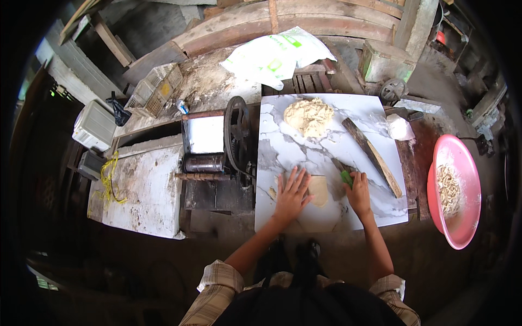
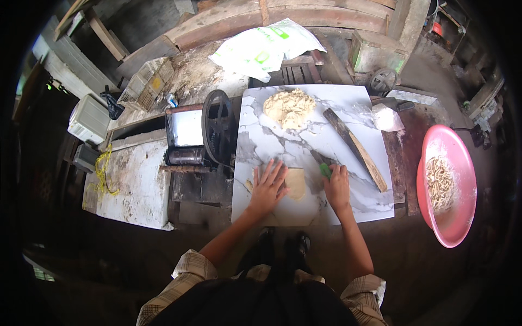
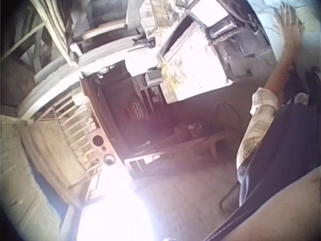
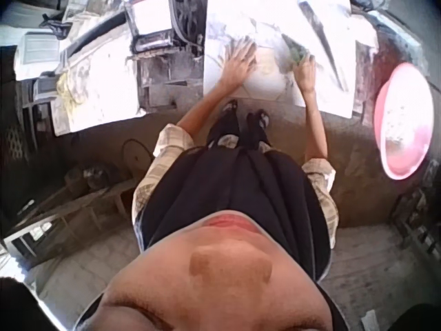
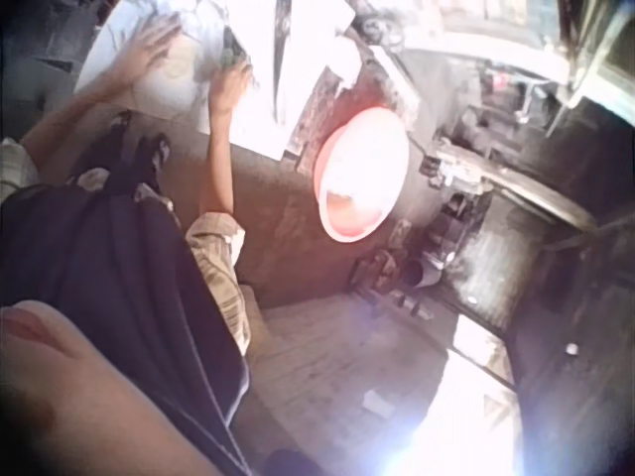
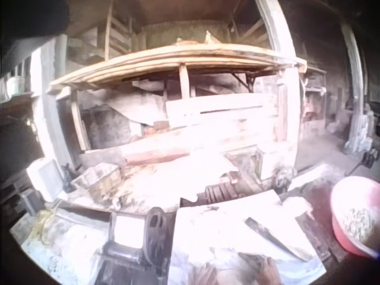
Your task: The person uses a hand-cranked pasta machine to cut thin dough strips into a bowl of flour, then rolls another piece of dough with a wooden roller on a marble surface and cuts it with a knife.
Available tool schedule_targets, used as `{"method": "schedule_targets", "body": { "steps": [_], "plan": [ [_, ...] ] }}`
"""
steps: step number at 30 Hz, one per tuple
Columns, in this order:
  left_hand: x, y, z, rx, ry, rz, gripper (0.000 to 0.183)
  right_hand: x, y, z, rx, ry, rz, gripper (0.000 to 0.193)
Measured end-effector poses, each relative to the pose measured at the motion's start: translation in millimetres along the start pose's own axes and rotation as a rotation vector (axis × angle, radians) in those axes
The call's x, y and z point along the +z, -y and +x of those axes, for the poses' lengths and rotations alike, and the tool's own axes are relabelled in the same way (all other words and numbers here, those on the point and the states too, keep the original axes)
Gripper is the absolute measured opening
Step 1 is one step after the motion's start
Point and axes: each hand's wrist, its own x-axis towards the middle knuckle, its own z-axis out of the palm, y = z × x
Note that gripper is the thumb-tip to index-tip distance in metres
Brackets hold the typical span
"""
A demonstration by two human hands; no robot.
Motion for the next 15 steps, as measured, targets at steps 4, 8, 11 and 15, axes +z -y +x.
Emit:
{"method": "schedule_targets", "body": {
  "steps": [4,8,11,15],
  "plan": [
    [-3,-9,-13,-0.183,0.016,-0.014,0.068,-21,2,5,-0.243,0.129,0.172,0.032],
    [-10,-36,-38,-0.309,-0.014,0.002,0.067,-45,7,2,-0.511,0.337,0.098,0.049],
    [-15,-61,-59,-0.377,-0.005,-0.002,0.065,-70,30,-2,-0.678,0.418,-0.182,0.066],
    [-18,-90,-70,-0.397,0.01,-0.001,0.058,-66,32,-8,-0.862,0.392,-0.434,0.074]
  ]
}}
